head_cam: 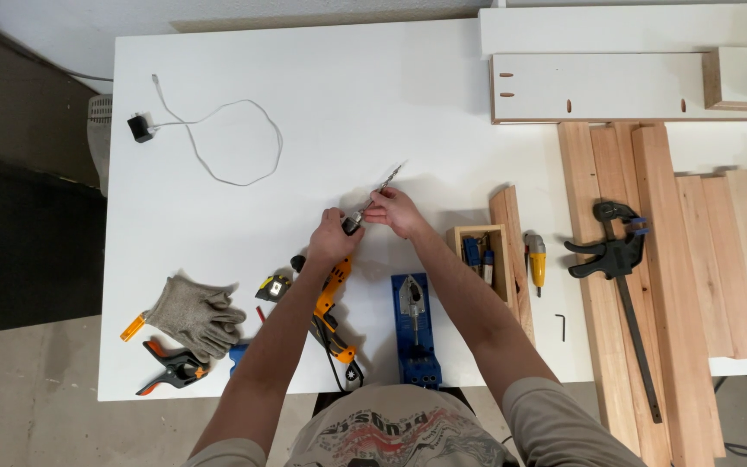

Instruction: The person assembles a blue pocket hole jig by inserting a metal drill guide and tightening it with a hex key. They then remove a drill bit from a yellow cordless drill, insert the drill guide into the drill, and tighten it. Finally, they plug in the jig and position a wooden plank into the jig to prepare for drilling.

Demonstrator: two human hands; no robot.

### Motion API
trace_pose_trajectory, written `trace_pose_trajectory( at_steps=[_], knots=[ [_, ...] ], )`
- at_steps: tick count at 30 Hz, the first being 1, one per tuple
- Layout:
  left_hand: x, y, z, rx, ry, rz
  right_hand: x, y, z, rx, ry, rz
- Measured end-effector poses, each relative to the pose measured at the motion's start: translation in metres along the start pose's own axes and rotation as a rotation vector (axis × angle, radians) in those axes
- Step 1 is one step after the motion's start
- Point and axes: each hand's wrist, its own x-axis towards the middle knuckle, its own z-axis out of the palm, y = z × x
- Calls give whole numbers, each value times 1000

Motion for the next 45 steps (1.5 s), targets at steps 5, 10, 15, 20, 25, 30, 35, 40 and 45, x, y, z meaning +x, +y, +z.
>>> trace_pose_trajectory(
  at_steps=[5, 10, 15, 20, 25, 30, 35, 40, 45],
  knots=[
    [4, -8, 7, -11, 41, 17, 4, 10, 5, -89, 10, -31],
    [12, -22, 18, 52, 42, 80, 6, 17, 5, -79, 43, -35],
    [-13, 7, -11, -41, 34, 56, 6, 18, 7, -115, 36, -42],
    [10, -16, 13, 26, 21, 76, -9, 8, 17, -131, 28, -55],
    [-2, -6, -3, -98, 11, 82, -9, 8, 17, -140, 32, -60],
    [29, -40, 28, 18, -16, 92, -17, 2, 25, -173, 29, -71],
    [4, -19, 9, -17, 3, 107, -9, 8, 20, -214, 41, -73],
    [-1, -9, -1, 24, -76, 57, -30, -11, 21, -286, 65, -85],
    [-11, -8, -15, 13, -150, -57, -23, -9, -47, -1245, 288, -130]
  ],
)
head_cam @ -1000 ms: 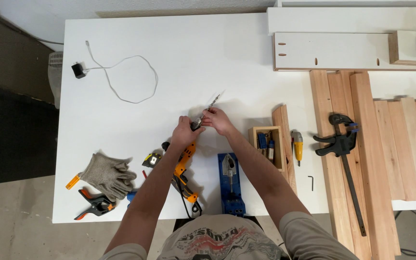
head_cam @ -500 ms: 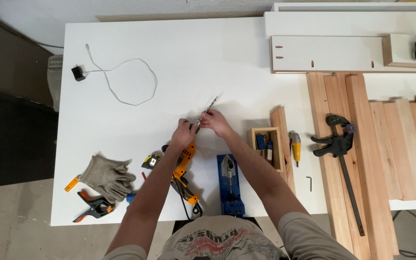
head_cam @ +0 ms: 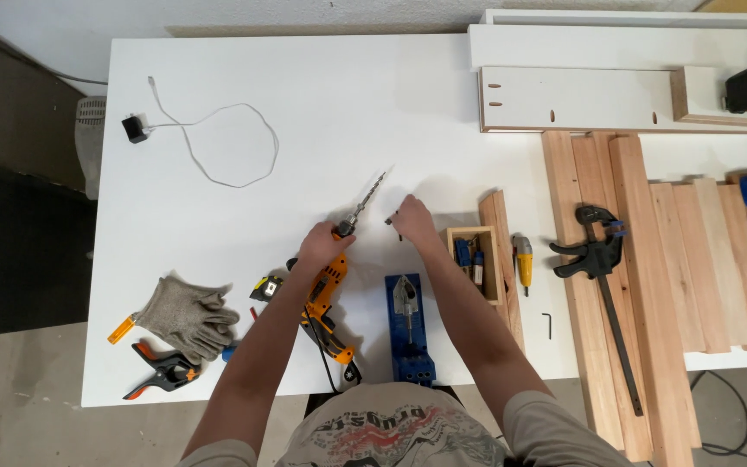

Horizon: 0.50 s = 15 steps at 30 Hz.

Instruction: The person assembles a blue pocket hole jig by inserting a metal drill guide and tightening it with a hex key. They then remove a drill bit from a yellow cordless drill, insert the drill guide into the drill, and tighten it. Finally, they plug in the jig and position a wooden plank into the jig to prepare for drilling.

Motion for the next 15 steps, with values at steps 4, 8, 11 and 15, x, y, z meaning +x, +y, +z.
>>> trace_pose_trajectory(
  at_steps=[4, 8, 11, 15],
  knots=[
    [-23, 13, -2, 7, 13, -38, -47, -16, -4, -78, -78, 86],
    [-38, 20, -13, -66, -9, -54, -33, -4, 13, -340, 29, -121],
    [-33, 12, -10, -81, -9, -48, -33, -8, 10, -317, -13, -209],
    [-33, 6, -15, -158, 11, -69, -34, -18, 5, -114, -84, -278]
  ],
)
